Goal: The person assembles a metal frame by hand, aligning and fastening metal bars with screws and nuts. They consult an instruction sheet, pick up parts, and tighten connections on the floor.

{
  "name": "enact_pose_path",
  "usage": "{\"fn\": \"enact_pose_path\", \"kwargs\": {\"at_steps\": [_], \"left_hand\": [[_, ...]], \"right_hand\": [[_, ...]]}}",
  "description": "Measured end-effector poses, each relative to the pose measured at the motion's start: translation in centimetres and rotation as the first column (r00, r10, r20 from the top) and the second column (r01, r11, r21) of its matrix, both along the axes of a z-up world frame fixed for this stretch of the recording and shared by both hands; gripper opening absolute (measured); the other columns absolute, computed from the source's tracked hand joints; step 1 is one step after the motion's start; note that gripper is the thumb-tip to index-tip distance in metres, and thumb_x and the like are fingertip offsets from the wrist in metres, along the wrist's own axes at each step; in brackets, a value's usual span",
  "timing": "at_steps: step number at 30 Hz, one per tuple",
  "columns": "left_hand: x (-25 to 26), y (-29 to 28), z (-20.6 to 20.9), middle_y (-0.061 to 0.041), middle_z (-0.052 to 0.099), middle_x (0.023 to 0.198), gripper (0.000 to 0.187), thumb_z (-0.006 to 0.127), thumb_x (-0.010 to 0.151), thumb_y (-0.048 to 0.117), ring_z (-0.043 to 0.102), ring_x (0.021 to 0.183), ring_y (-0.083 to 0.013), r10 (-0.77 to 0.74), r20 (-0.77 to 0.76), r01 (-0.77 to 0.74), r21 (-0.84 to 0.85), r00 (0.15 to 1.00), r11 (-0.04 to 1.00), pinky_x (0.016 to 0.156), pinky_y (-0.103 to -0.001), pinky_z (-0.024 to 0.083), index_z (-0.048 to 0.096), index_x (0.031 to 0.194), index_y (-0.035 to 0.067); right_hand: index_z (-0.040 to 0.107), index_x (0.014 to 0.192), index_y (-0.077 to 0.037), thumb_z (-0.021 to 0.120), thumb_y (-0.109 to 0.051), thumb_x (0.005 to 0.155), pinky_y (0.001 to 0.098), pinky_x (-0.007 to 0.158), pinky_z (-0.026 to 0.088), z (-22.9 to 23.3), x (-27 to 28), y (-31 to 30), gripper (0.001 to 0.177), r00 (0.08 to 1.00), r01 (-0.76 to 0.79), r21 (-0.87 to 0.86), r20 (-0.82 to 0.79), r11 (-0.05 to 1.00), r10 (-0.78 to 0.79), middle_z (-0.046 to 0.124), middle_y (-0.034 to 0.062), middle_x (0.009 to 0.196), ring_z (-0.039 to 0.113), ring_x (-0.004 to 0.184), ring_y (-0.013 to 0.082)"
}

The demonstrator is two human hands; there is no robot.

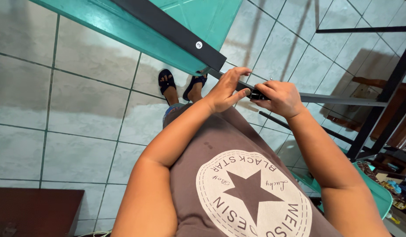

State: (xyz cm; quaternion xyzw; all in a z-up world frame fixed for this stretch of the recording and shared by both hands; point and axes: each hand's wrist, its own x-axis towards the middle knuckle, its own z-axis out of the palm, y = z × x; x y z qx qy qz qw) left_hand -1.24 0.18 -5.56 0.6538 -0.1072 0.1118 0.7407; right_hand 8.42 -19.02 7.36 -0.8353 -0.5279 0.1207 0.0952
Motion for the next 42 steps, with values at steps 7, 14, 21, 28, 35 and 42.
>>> {"fn": "enact_pose_path", "kwargs": {"at_steps": [7,14,21,28,35,42], "left_hand": [[-1.3,0.6,2.7,-0.010,0.061,0.126,0.040,0.069,0.092,0.014,0.059,0.124,-0.0313,0.018,-0.173,-0.013,0.031,0.985,0.999,0.108,-0.041,0.049,0.057,0.129,0.008],[-0.9,0.4,3.2,-0.012,0.060,0.137,0.055,0.079,0.079,0.010,0.052,0.134,-0.0372,0.118,0.025,-0.121,0.261,0.993,0.958,0.110,-0.048,0.042,0.058,0.130,0.007],[-5.0,-4.7,-2.1,-0.014,0.064,0.114,0.045,0.066,0.102,0.046,0.064,0.103,-0.0268,-0.211,-0.683,0.125,-0.175,0.699,0.977,0.093,-0.038,0.054,0.064,0.117,0.004],[-2.4,-8.5,-0.9,-0.004,0.064,0.135,0.090,0.036,0.085,0.082,0.049,0.129,-0.0166,-0.744,-0.438,-0.412,-0.879,0.505,0.239,0.106,-0.047,0.031,0.057,0.136,0.012],[1.4,-12.8,2.7,-0.007,0.064,0.128,0.070,0.049,0.099,0.068,0.056,0.123,-0.0226,-0.393,-0.434,-0.487,-0.872,0.811,-0.042,0.110,-0.037,0.039,0.064,0.133,0.008],[4.0,-16.3,2.9,-0.011,0.068,0.112,0.064,0.049,0.097,0.065,0.064,0.108,-0.0249,-0.095,-0.528,-0.529,-0.792,0.844,-0.305,0.099,-0.038,0.050,0.067,0.113,0.005]], "right_hand": [[0.069,0.110,-0.012,0.088,-0.029,0.078,0.0357,0.057,0.049,-0.2,0.1,-0.2,0.041,1.000,-0.004,0.029,0.012,1.000,0.004,0.065,0.0028,0.082,0.063,0.068,0.0225],[0.069,0.112,-0.012,0.088,-0.030,0.079,0.0362,0.056,0.048,0.0,0.4,-0.4,0.042,1.000,-0.003,0.034,-0.002,0.999,0.003,0.064,0.0027,0.081,0.063,0.067,0.0233],[0.068,0.111,-0.012,0.086,-0.029,0.082,0.0374,0.055,0.047,0.0,0.5,-0.6,0.038,1.000,0.000,0.021,0.001,1.000,0.000,0.062,0.0034,0.078,0.062,0.066,0.0243],[0.068,0.116,-0.009,0.086,-0.029,0.078,0.0389,0.055,0.048,-0.8,1.0,-0.5,0.046,1.000,-0.012,0.022,-0.015,1.000,0.012,0.063,0.0055,0.081,0.064,0.068,0.0267],[0.067,0.123,-0.012,0.084,-0.029,0.078,0.0378,0.063,0.054,-2.3,1.3,-0.8,0.051,0.999,-0.015,0.095,-0.036,0.995,0.018,0.069,0.0079,0.095,0.069,0.078,0.0282],[0.062,0.128,-0.004,0.079,-0.020,0.084,0.0392,0.089,0.055,-1.5,3.9,-1.5,0.050,0.894,0.003,0.117,-0.446,0.993,0.050,0.067,0.0166,0.118,0.068,0.104,0.0339]]}}
